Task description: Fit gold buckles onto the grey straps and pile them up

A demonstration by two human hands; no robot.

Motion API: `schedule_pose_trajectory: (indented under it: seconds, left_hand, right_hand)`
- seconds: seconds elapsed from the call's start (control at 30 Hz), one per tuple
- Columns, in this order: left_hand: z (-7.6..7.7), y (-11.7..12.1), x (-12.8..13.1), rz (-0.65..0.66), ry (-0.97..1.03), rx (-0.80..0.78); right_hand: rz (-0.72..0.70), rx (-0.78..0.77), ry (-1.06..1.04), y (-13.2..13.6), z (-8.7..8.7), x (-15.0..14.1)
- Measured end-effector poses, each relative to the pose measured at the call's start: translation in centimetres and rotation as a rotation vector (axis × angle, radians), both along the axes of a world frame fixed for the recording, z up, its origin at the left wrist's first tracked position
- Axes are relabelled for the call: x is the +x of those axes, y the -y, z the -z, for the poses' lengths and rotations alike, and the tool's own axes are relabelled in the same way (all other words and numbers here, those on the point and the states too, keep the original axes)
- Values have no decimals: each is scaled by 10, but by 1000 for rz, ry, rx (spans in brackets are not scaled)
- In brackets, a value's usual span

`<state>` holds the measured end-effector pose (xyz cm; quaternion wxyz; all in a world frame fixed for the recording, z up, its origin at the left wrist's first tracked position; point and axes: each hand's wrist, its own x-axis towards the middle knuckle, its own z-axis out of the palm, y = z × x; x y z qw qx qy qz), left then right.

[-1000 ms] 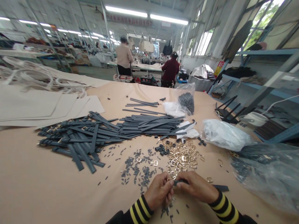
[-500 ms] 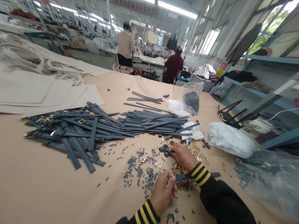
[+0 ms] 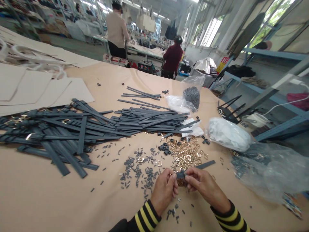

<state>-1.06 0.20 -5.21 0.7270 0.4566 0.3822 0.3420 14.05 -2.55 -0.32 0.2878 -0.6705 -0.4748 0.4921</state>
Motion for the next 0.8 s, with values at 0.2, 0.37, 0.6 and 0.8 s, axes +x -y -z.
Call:
schedule_pose_trajectory:
  seconds: [0.2, 0.37, 0.6, 0.8]
  left_hand:
    - [-1, 2, -3, 58, -1, 55]
    - [4, 5, -3, 56, -17, 95]
    - [8, 5, 0, 52, -21, 119]
    - [8, 6, 0, 44, -107, 140]
  right_hand:
    - [-32, 85, -17, 0, 5, -7]
    - [-103, 247, 177, 4, 3, -17]
    - [15, 188, -83, 7, 20, -24]
    - [69, 208, -142, 6, 21, -30]
